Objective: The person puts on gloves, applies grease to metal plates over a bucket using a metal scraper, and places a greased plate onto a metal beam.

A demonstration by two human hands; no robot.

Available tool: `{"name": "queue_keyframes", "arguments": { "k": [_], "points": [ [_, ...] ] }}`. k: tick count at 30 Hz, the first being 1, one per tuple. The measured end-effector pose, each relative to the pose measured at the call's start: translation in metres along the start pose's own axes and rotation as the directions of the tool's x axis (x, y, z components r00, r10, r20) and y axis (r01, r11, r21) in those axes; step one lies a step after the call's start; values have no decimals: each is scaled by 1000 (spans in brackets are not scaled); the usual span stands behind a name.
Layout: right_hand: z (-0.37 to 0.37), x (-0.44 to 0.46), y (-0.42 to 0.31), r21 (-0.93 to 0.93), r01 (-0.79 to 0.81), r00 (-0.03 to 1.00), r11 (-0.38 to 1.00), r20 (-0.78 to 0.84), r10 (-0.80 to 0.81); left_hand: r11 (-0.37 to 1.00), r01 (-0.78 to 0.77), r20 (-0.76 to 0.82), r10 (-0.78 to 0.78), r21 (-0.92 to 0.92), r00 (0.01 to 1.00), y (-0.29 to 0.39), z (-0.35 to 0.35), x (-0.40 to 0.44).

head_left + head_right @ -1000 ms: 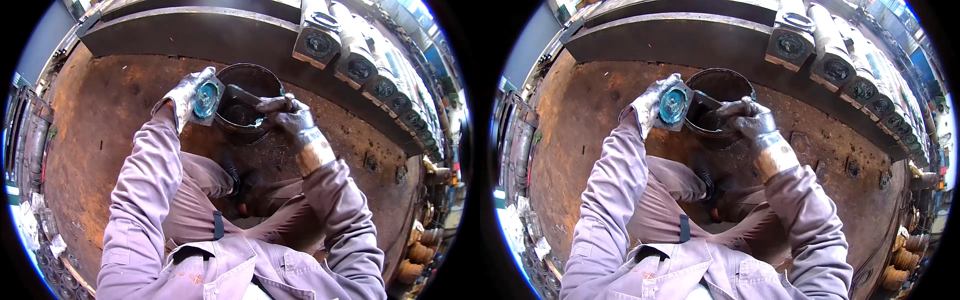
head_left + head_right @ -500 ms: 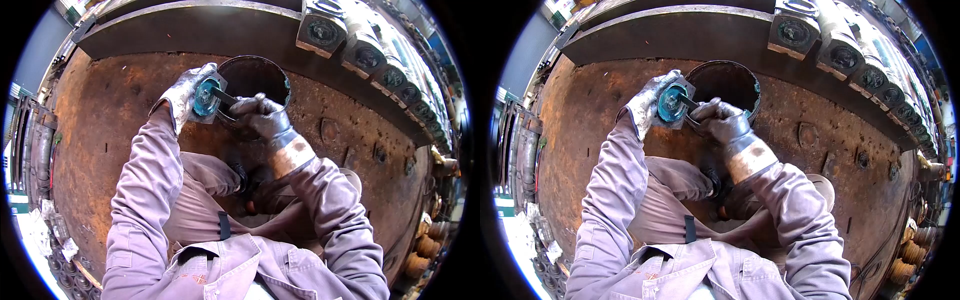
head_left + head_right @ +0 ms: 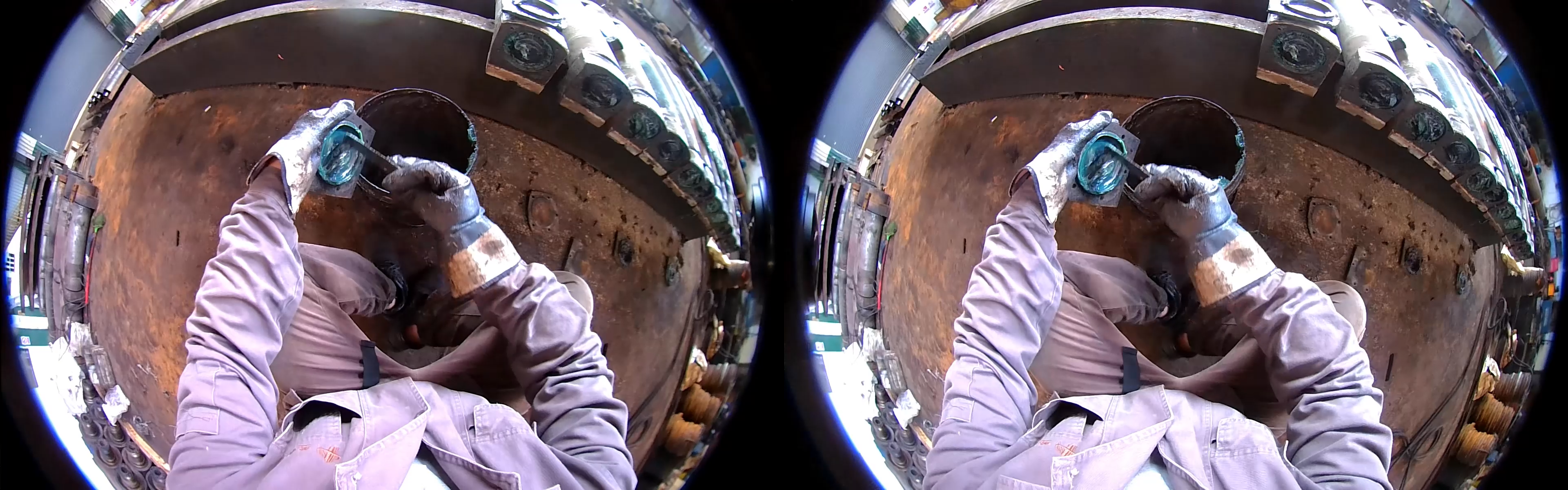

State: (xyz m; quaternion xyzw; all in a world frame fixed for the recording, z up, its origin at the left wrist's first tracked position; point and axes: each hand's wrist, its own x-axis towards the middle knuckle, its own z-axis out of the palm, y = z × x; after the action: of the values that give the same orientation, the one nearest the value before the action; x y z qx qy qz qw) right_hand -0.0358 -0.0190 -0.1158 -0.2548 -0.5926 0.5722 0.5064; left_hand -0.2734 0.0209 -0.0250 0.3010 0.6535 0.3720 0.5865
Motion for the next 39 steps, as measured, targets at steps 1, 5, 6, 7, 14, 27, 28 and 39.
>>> {"name": "queue_keyframes", "arguments": {
  "k": [1, 5, 6, 7, 14, 27, 28, 39],
  "points": [
    [1, 6, 4, -17, -24, 999, 1000, -33, 24, 1000, 4, 43, -4, -7, 999, -1, -2, 1],
    [12, 14, 12, 62, -102, 991, 993, -82, 107, 999, 46, 87, -44, -21, 995, 1, 1, 0],
    [15, 12, 15, 66, -104, 990, 992, -84, 109, 996, 78, 37, -77, -32, 996, 2, 2, -2],
    [19, 9, 15, -74, 115, 993, 991, -29, -117, 996, 81, 35, -80, -30, 996, 2, 2, -3],
    [26, -13, -10, -148, 90, 987, 985, 144, -68, 999, -37, 75, 36, 13, 997, -6, -8, 7],
    [-4, 6, 14, -453, 250, 962, 856, 15, -273, 980, -114, 133, 93, 162, 987, -5, -6, 6],
    [0, 3, 17, -454, 246, 963, 856, 13, -270, 994, -34, 112, 23, 99, 993, -2, -4, 1],
    [7, -19, -23, -285, -57, 912, 957, 375, 166, 997, -38, 71, 33, 65, 997, -1, -4, -5]
  ]
}}
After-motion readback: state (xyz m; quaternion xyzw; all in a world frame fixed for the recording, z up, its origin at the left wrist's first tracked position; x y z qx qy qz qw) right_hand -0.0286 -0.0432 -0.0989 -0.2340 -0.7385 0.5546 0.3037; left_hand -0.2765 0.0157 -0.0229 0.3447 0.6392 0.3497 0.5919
